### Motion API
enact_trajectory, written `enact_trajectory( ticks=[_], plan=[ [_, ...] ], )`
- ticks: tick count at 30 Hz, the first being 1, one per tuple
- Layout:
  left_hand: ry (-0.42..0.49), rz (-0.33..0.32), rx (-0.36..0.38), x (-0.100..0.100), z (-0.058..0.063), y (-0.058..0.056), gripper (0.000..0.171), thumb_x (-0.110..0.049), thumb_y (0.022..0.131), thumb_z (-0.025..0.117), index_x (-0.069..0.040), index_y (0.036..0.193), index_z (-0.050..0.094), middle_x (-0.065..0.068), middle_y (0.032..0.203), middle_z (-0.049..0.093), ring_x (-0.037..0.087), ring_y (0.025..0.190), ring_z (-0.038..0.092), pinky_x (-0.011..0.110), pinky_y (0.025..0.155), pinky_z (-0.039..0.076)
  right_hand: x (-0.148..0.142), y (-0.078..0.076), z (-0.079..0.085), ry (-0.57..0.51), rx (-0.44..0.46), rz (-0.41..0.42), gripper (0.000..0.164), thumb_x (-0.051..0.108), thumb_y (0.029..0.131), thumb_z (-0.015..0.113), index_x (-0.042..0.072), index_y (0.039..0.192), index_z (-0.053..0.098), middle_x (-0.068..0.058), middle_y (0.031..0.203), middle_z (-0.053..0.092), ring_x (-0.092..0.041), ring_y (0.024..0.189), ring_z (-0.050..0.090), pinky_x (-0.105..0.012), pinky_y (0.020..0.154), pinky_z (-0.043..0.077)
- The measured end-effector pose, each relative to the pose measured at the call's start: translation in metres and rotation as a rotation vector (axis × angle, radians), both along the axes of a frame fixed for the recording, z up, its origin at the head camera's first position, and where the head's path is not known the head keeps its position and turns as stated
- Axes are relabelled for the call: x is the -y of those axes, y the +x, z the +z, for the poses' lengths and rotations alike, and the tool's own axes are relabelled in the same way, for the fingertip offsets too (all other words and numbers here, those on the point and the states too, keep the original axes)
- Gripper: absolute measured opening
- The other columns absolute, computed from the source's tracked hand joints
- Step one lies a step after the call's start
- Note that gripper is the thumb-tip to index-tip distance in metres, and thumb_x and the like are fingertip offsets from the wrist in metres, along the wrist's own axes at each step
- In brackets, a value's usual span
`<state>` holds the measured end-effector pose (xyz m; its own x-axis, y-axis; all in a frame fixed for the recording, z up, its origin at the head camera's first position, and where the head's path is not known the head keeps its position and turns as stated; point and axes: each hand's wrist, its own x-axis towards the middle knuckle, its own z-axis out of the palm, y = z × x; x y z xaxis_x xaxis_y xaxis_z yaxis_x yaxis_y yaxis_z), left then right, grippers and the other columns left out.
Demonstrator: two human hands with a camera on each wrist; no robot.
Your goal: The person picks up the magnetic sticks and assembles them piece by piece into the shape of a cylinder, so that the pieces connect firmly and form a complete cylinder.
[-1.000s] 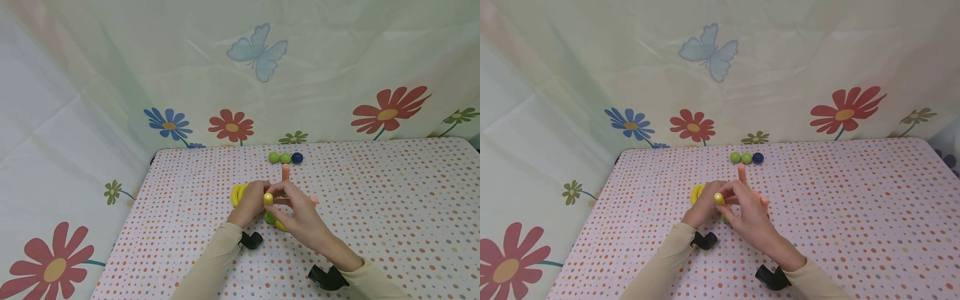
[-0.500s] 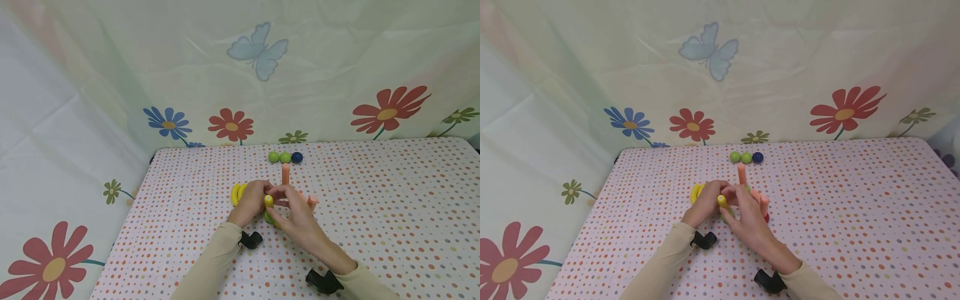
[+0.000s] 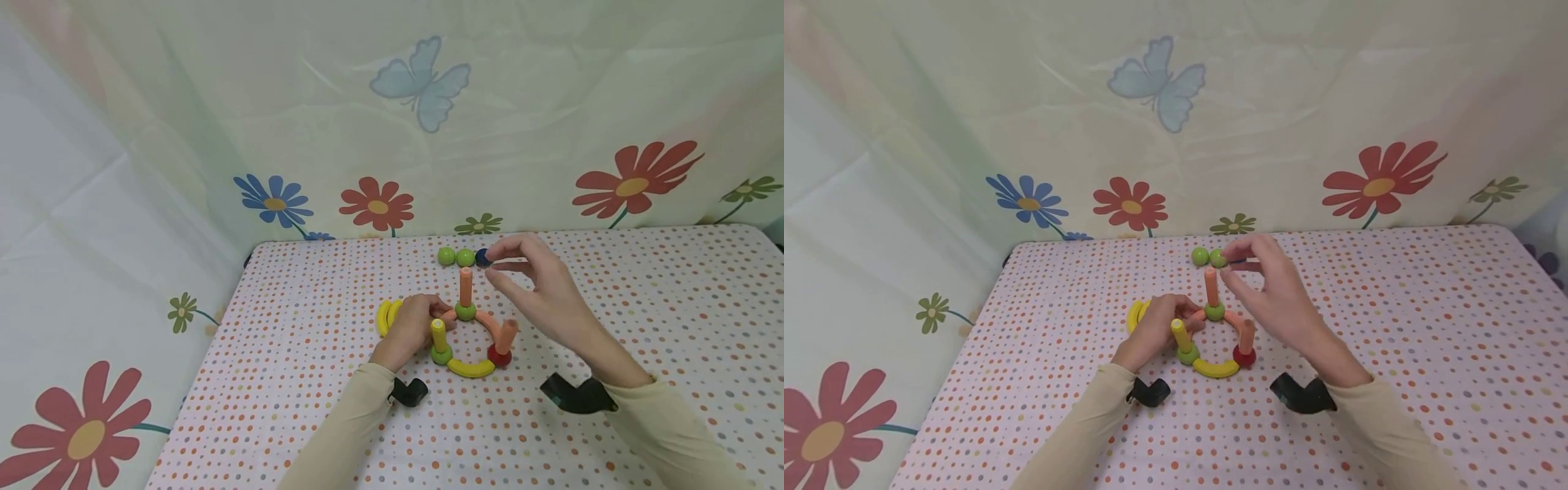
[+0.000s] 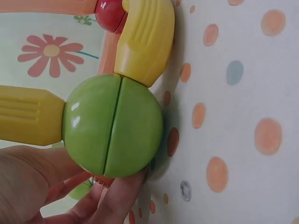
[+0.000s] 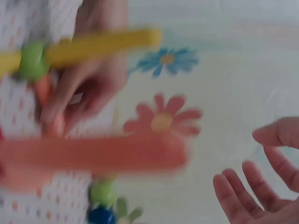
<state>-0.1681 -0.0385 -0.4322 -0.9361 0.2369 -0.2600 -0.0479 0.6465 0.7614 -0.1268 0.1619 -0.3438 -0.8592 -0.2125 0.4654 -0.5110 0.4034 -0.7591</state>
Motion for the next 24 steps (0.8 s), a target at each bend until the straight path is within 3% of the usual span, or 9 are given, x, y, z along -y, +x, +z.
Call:
enact_trajectory(
  ticks=[4, 7, 8, 14, 18, 24],
  plan=[
    [0.044, 0.052, 0.055, -0.001, -0.001, -0.001, 0.02, -0.01, 0.089, 0.085, -0.008, 0.108, 0.079, -0.004, 0.083, 0.069, 0.008, 0.075, 0.057, 0.02, 0.066, 0.047, -0.02, -0.041, -0.023, 0.126, 0.064, 0.027, 0.023, -0.007, 0.095, 0.071, -0.006, 0.117, 0.064, -0.02, 0.118, 0.058, -0.027, 0.112, 0.059, -0.035, 0.097, 0.056],
    [0.052, 0.066, 0.07, -0.001, -0.002, 0.0, 0.021, -0.009, 0.088, 0.085, -0.009, 0.109, 0.079, -0.004, 0.083, 0.068, 0.009, 0.073, 0.055, 0.02, 0.061, 0.045, -0.033, -0.067, -0.041, 0.226, 0.152, 0.076, 0.023, -0.007, 0.097, 0.069, -0.007, 0.119, 0.065, -0.026, 0.125, 0.058, -0.045, 0.118, 0.056, -0.059, 0.099, 0.052],
    [0.048, 0.065, 0.07, -0.001, -0.003, 0.001, 0.021, -0.009, 0.088, 0.085, -0.009, 0.109, 0.079, -0.004, 0.083, 0.067, 0.01, 0.073, 0.055, 0.02, 0.06, 0.044, -0.036, -0.074, -0.047, 0.254, 0.192, 0.092, 0.024, -0.006, 0.098, 0.067, -0.007, 0.122, 0.065, -0.027, 0.128, 0.056, -0.048, 0.122, 0.054, -0.062, 0.1, 0.05],
    [-0.023, 0.031, 0.026, 0.001, -0.006, 0.002, 0.023, -0.012, 0.089, 0.085, -0.011, 0.111, 0.079, -0.006, 0.083, 0.067, 0.008, 0.077, 0.056, 0.021, 0.071, 0.048, -0.042, -0.097, -0.073, 0.362, 0.342, 0.147, 0.047, 0.0, 0.101, 0.065, -0.012, 0.144, 0.05, -0.035, 0.148, 0.044, -0.054, 0.136, 0.044, -0.066, 0.107, 0.043],
    [-0.059, 0.006, 0.007, 0.0, -0.006, 0.002, 0.024, -0.012, 0.089, 0.085, -0.011, 0.113, 0.079, -0.008, 0.083, 0.066, 0.006, 0.077, 0.056, 0.02, 0.075, 0.048, -0.039, -0.097, -0.084, 0.372, 0.342, 0.128, 0.049, 0.001, 0.101, 0.066, -0.011, 0.145, 0.05, -0.034, 0.146, 0.046, -0.054, 0.133, 0.048, -0.063, 0.104, 0.047],
    [-0.022, 0.009, -0.003, 0.001, -0.004, -0.002, 0.024, -0.011, 0.089, 0.085, -0.01, 0.112, 0.079, -0.007, 0.084, 0.067, 0.006, 0.078, 0.056, 0.02, 0.074, 0.048, -0.036, -0.094, -0.089, 0.372, 0.284, 0.053, 0.04, 0.0, 0.098, 0.07, -0.009, 0.135, 0.059, -0.03, 0.134, 0.05, -0.051, 0.12, 0.054, -0.06, 0.094, 0.052]
  ],
)
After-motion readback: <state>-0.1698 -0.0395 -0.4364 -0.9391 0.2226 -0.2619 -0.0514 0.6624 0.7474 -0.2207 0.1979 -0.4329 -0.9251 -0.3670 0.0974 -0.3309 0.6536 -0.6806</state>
